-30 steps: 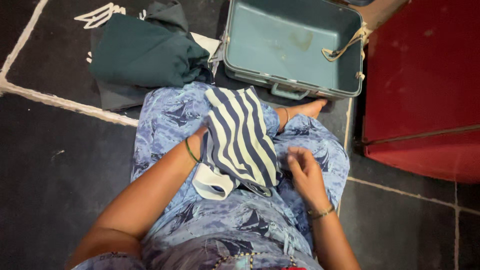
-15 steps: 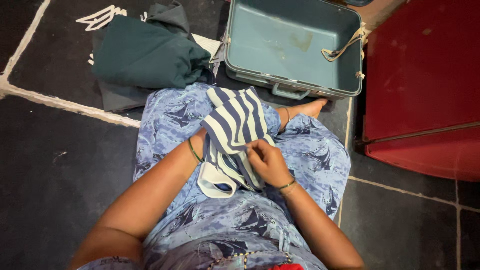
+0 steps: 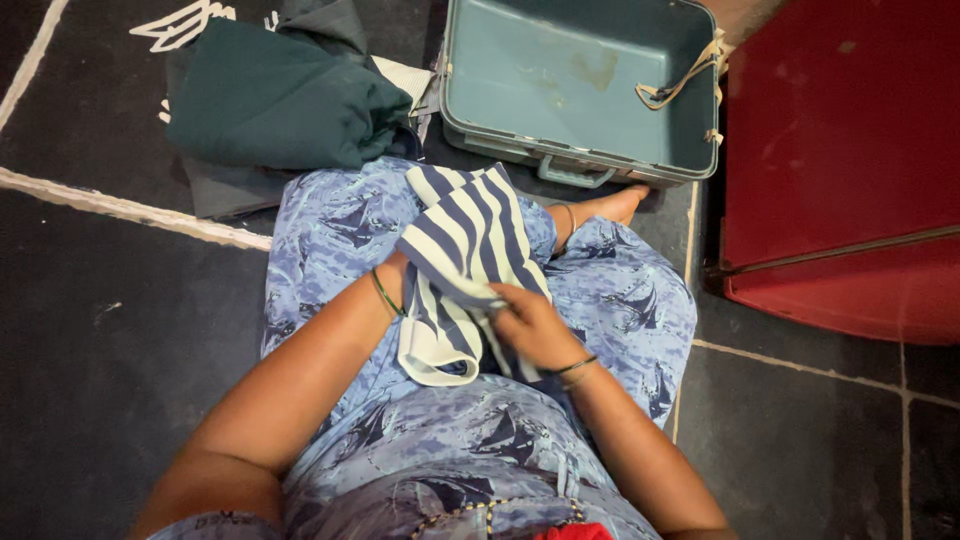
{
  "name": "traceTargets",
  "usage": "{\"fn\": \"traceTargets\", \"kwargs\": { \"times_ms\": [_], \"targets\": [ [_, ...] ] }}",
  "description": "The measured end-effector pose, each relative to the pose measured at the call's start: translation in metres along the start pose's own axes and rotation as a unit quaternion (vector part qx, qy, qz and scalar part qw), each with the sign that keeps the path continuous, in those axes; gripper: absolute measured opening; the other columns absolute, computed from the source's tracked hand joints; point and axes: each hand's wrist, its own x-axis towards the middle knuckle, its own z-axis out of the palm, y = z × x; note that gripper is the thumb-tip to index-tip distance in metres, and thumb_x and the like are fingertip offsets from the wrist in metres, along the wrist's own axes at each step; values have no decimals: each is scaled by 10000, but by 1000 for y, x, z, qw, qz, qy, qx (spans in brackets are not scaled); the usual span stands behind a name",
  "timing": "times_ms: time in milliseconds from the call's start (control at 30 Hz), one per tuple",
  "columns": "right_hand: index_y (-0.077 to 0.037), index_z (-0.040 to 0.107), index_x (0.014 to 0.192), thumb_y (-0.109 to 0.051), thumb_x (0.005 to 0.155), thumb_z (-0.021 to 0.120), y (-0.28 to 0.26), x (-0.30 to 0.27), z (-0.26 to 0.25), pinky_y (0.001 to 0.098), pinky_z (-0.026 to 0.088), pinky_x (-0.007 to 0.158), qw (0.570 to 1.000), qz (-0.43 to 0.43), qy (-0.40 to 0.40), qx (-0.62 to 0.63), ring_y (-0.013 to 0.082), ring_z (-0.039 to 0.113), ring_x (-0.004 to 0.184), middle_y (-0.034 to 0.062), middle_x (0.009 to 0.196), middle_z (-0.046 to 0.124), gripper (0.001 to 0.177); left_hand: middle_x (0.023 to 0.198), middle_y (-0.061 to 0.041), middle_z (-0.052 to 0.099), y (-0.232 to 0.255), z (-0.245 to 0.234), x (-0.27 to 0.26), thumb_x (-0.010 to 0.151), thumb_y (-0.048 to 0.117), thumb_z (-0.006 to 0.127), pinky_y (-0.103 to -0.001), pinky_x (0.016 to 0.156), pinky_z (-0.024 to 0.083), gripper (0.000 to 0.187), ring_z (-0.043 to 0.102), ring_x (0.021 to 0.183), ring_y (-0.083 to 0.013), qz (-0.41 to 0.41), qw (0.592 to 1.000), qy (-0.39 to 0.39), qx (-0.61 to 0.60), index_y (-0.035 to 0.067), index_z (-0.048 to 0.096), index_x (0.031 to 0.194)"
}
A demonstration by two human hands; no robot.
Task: The person sits on the floor and folds several pieces of clothing, including a dark blue shirt, a striped shirt, and dark pants. They place the folded items into a light blue suitcase, then remove them to refold and rearrange them before placing them back inside.
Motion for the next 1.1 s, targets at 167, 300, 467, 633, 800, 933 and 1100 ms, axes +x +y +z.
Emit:
{"fn": "traceTargets", "kwargs": {
  "times_ms": [167, 300, 467, 633, 800, 933, 1100],
  "targets": [
    [76, 610, 1451, -4, 995, 546, 0, -29, -84, 345, 548, 777, 853, 96, 23, 512, 209, 671, 862, 161, 1076, 709, 468, 1342, -128, 612, -6, 1, -10, 977, 579, 546, -407, 970, 518, 705, 610, 1148, -244, -17, 998, 50, 16, 44, 530, 1437],
    [48, 561, 1308, -122, 1016, 519, 21, -75, -145, 339, 575, 907, 849, 158, 317, 392, 202, 711, 991, 110, 1148, 714, 340, 1337, -111, 633, -4, 14, -25, 973, 599, 506, -384, 991, 531, 746, 640, 1172, -217, 10, 998, 63, -8, 44, 466, 1469],
    [4, 485, 1392, -141, 1007, 609, 65, -119, -141, 324, 473, 989, 870, 212, 395, 204, 182, 585, 1163, 138, 1326, 589, 431, 1200, -105, 652, -24, 0, -53, 937, 327, 696, -340, 966, 535, 756, 652, 1093, -177, 153, 946, 108, 264, 65, 325, 1542],
    [-21, 375, 1516, -43, 958, 605, 48, -113, -133, 316, 381, 1121, 931, 122, 341, 48, 182, 474, 1331, 140, 1472, 479, 603, 1162, -60, 715, -40, -1, -59, 950, 122, 631, -311, 886, 556, 481, 668, 1005, -132, 168, 924, 171, 298, 4, 529, 1406],
    [-17, 356, 1592, 38, 962, 525, 7, -116, -173, 308, 313, 1200, 941, 101, 301, 120, 204, 394, 1490, 124, 1656, 382, 655, 1183, 0, 679, 29, 8, -85, 1080, 88, 520, -208, 908, 504, 360, 599, 1011, -50, 284, 877, 142, 360, 67, 602, 1430],
    [-27, 384, 1601, 60, 948, 521, -16, -169, -211, 331, 303, 1255, 914, 107, 368, 136, 226, 371, 1557, 157, 1706, 360, 672, 1159, -14, 673, 109, 16, -189, 1088, 91, 502, -244, 863, 540, 368, 646, 976, -62, 248, 867, 232, 365, 63, 621, 1436],
    [-27, 444, 1554, 32, 912, 547, 77, -252, -235, 324, 372, 1161, 915, 203, 337, 94, 214, 421, 1488, 99, 1658, 412, 653, 1162, -125, 697, 152, -58, -239, 1082, 151, 474, -340, 858, 600, 371, 707, 954, -177, 133, 850, 356, 365, 1, 559, 1411]
  ]
}}
